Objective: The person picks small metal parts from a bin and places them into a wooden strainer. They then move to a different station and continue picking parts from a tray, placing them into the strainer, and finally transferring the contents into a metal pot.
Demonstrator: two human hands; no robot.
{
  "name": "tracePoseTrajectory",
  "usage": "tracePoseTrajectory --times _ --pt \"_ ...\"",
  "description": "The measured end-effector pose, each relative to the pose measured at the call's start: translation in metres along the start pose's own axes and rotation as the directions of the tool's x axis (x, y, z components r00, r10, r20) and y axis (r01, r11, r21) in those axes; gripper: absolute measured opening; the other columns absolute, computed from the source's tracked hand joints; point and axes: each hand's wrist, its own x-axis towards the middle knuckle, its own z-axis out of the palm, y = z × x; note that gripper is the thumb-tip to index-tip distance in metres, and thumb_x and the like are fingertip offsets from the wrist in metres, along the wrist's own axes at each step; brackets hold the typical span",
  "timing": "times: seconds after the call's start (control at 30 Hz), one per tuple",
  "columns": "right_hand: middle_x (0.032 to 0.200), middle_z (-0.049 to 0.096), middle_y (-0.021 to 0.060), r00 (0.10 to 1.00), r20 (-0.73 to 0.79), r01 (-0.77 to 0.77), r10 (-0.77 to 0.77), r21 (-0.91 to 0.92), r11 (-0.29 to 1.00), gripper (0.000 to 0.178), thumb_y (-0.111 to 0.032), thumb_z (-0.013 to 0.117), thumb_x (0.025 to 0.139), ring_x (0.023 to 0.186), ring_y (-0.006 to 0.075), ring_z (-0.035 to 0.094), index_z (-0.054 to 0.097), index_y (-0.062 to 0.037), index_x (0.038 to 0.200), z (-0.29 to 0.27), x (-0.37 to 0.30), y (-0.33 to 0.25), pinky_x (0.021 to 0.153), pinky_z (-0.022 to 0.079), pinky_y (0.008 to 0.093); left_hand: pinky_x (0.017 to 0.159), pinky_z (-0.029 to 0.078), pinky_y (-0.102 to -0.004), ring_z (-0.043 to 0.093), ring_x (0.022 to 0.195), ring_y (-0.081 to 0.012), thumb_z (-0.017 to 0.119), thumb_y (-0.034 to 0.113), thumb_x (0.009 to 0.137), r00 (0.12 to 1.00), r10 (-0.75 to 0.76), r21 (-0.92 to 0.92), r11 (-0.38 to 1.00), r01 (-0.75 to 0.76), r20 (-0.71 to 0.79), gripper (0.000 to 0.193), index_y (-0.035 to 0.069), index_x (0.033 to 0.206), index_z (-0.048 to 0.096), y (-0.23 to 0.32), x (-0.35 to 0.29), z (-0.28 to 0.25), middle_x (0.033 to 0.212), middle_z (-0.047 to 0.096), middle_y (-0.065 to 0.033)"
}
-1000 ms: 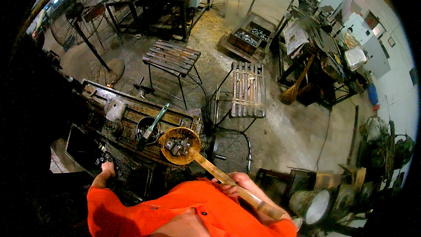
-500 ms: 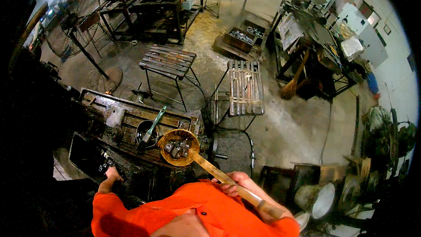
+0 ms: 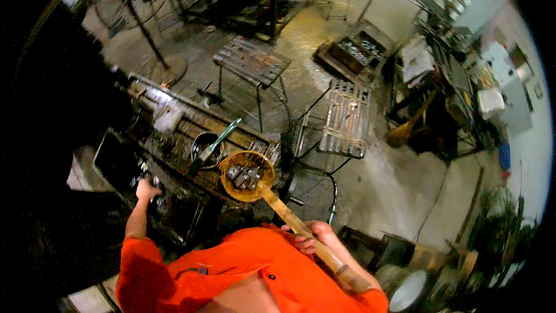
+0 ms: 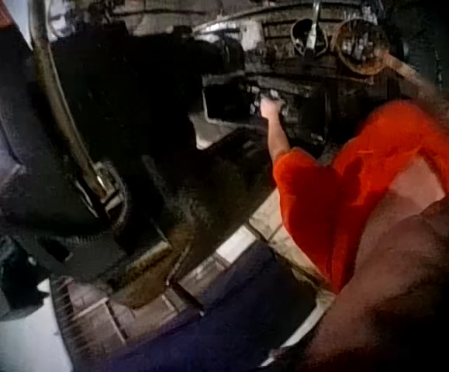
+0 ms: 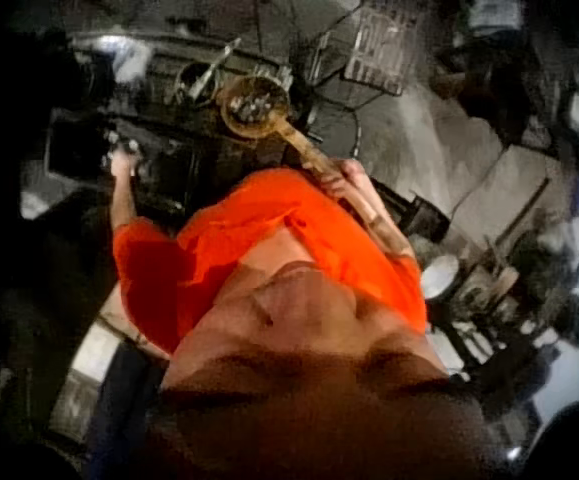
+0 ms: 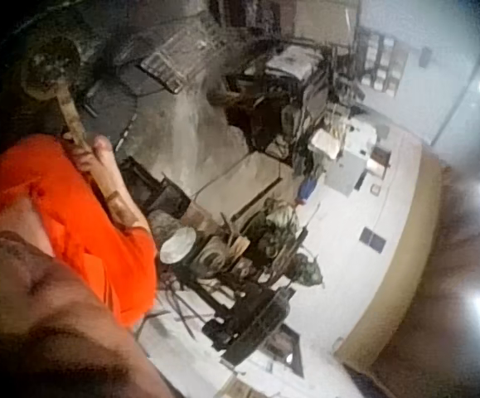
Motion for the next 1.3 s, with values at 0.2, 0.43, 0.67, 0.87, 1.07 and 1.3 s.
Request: tracePoseTrajectory --times 0.2,0.43,0.67,0.87,1.07,1.3 --pt "0.071 0.039 0.003 0.996 -0.051 -0.073 0.07 -0.061 0.995 0.071 -0.016 0.055 0.066 0.052 0.0107 0.037 0.027 -0.0022 0.13 0.019 -0.001 -0.013 0.045 0.03 0.0253 0.068 0.047 -0.0297 0.057 0.078 -0.0156 0.077 0.002 0.051 0.968 -0.152 -0.878 0.466 -0.109 -0.2 0.07 -0.01 0.114 0.048 -0.016 -0.043 0.005 0.094 0.061 -0.0115" --pt "0.069 0.038 0.0015 0.996 -0.076 -0.062 0.054 -0.112 0.992 0.072 -0.016 0.055 0.063 0.05 0.0082 0.037 0.029 0.0038 0.126 0.035 -0.001 -0.019 0.042 0.032 0.0226 0.076 0.046 -0.0305 0.057 0.088 -0.0206 0.08 0.015 0.046 0.639 0.461 -0.401 0.515 -0.757 -0.615 0.064 0.0 0.105 0.057 0.097 -0.163 -0.049 0.097 0.058 -0.0124" --pt "0.069 0.036 0.0001 0.997 -0.067 -0.043 0.033 -0.161 0.986 0.068 -0.016 0.053 0.065 0.051 0.0074 0.036 0.029 0.0042 0.125 0.048 0.005 -0.011 0.043 0.032 0.021 0.078 0.045 -0.0363 0.056 0.086 -0.0305 0.076 0.034 0.046 0.577 0.729 -0.204 0.542 -0.815 -0.368 0.061 0.018 0.103 0.061 0.24 -0.204 -0.042 0.096 0.052 -0.0174" --pt "0.069 0.036 0.0001 0.99 -0.127 0.025 -0.055 -0.221 0.975 0.062 -0.015 0.046 0.069 0.049 0.0062 0.035 0.027 0.0064 0.124 0.061 0.003 -0.004 0.04 0.031 0.0187 0.098 0.024 -0.0524 0.048 0.105 -0.031 0.076 0.046 0.048 0.451 0.875 0.16 0.477 -0.864 -0.176 0.069 0.018 0.107 0.057 0.259 -0.179 -0.014 0.106 0.049 -0.0174" --pt "0.067 0.035 0.0002 0.989 -0.146 -0.019 0.008 -0.068 0.998 0.059 -0.014 0.042 0.072 0.048 0.006 0.035 0.027 0.0064 0.124 0.06 0.006 -0.012 0.039 0.031 0.0193 0.097 0.029 -0.0487 0.045 0.109 -0.0332 0.075 0.033 0.058 0.374 0.808 -0.117 0.362 -0.925 -0.455 0.057 0.011 0.107 0.055 0.221 -0.179 -0.037 0.114 0.048 -0.0162" --pt "0.066 0.037 0.0001 0.969 -0.221 0.073 -0.106 -0.15 0.986 0.058 -0.021 0.042 0.075 0.046 0.0059 0.037 0.03 0.0074 0.124 0.069 0.001 -0.003 0.039 0.032 0.0198 0.069 0.046 -0.035 0.059 0.06 -0.0252 0.062 0.013 0.069 0.838 0.048 -0.628 0.639 -0.444 -0.544 0.029 0.004 0.097 0.061 0.06 -0.108 -0.07 0.069 0.061 -0.0142"
